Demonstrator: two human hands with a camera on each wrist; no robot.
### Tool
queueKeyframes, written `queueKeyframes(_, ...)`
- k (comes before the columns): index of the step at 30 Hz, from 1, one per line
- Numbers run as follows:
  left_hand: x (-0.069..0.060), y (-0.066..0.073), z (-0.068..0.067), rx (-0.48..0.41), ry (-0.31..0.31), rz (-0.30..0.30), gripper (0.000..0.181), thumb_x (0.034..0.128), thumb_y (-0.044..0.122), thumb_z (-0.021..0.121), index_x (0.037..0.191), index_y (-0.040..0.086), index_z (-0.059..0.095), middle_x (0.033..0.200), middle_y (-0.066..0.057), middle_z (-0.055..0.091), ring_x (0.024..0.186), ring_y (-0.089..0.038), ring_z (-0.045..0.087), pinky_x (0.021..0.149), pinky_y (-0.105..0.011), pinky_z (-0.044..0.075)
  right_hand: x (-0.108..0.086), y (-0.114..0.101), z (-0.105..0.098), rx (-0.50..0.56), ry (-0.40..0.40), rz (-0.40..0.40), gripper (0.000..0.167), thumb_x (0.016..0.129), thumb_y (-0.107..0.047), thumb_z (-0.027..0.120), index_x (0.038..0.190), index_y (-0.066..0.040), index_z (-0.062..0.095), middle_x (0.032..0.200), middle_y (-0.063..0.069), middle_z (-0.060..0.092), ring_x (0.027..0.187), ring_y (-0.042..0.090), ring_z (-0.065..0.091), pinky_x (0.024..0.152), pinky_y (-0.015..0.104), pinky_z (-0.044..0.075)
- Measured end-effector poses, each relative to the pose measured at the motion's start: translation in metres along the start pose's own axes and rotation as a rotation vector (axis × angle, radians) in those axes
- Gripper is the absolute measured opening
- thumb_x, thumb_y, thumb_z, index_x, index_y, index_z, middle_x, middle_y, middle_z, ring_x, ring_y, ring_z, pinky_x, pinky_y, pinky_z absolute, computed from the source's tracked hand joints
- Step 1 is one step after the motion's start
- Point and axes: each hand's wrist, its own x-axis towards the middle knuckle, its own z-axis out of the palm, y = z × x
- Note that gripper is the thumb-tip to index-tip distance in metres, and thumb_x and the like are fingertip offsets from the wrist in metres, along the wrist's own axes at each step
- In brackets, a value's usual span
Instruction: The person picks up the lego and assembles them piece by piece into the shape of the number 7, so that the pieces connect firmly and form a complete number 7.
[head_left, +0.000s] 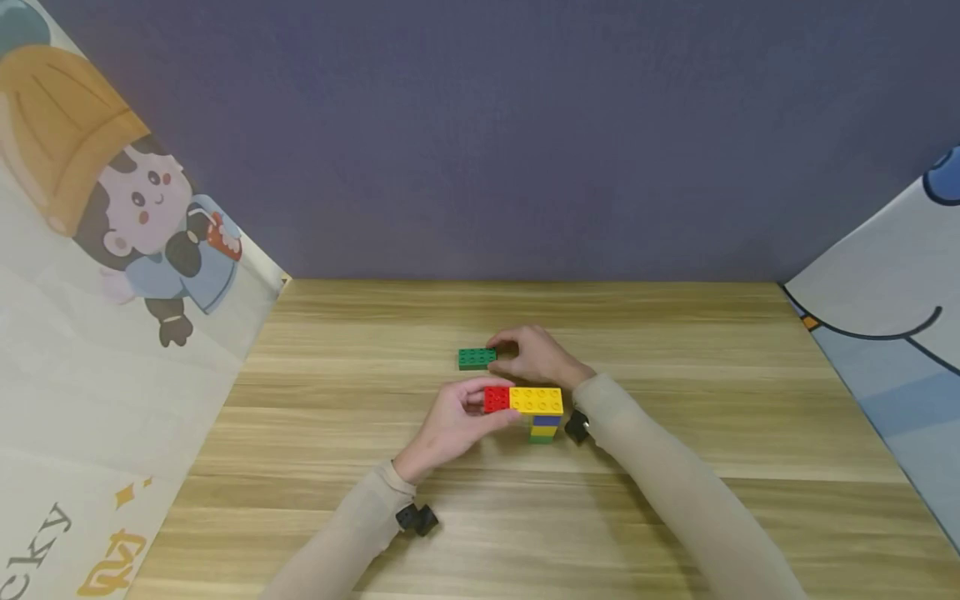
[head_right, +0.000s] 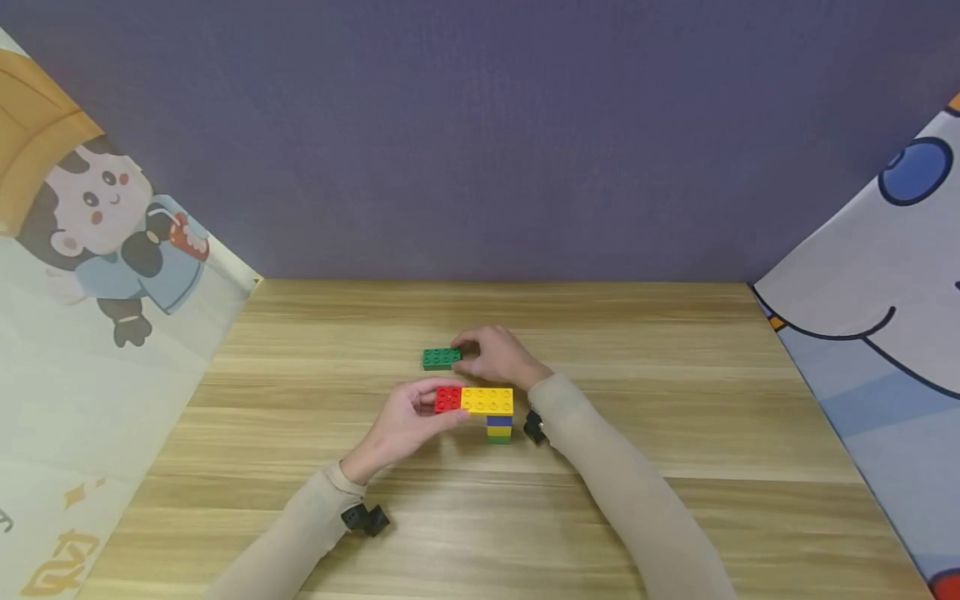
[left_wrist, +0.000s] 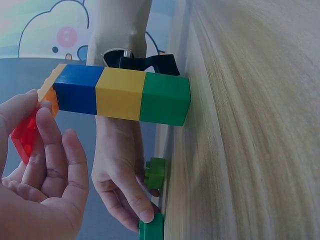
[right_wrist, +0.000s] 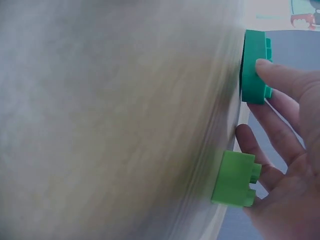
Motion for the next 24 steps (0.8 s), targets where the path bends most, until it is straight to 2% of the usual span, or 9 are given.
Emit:
queueKeyframes(8, 0.0, 0.0, 0.001, 0.006, -0.003, -0.002, 0.037, 0.0942, 0.017, 0.083, 0.129, 0.009, 0.074, 0.117, -0.012, 0.081, 0.088, -0.012, 0.071, 0.075, -0.021, 0.057, -0.004, 0.001, -0.001, 0.017, 0.026, -0.003, 0.04, 0.094, -0.028, 0.083, 0.131, -0.014, 0.076, 0.127, 0.004, 0.077, 0.109, 0.019, 0.071, 0.099, 0.042, 0.06)
queueKeyframes(15, -0.001, 0.0, 0.001, 0.006, -0.005, 0.0, 0.038, 0.0941, 0.016, 0.082, 0.13, 0.008, 0.074, 0.117, -0.012, 0.081, 0.086, -0.012, 0.07, 0.072, -0.02, 0.056, -0.009, -0.001, -0.003, 0.097, 0.039, 0.006, 0.037, 0.095, -0.026, 0.082, 0.13, -0.015, 0.075, 0.131, 0.005, 0.076, 0.118, 0.028, 0.074, 0.101, 0.044, 0.061)
queueKeyframes(24, -0.002, 0.002, 0.0, 0.003, 0.001, -0.026, 0.041, 0.0941, 0.018, 0.083, 0.133, 0.009, 0.073, 0.118, -0.011, 0.081, 0.086, -0.014, 0.07, 0.07, -0.019, 0.053, -0.019, -0.008, -0.008, 0.153, 0.073, -0.059, 0.034, 0.096, -0.021, 0.081, 0.128, -0.011, 0.075, 0.128, 0.006, 0.077, 0.122, 0.029, 0.072, 0.103, 0.047, 0.06)
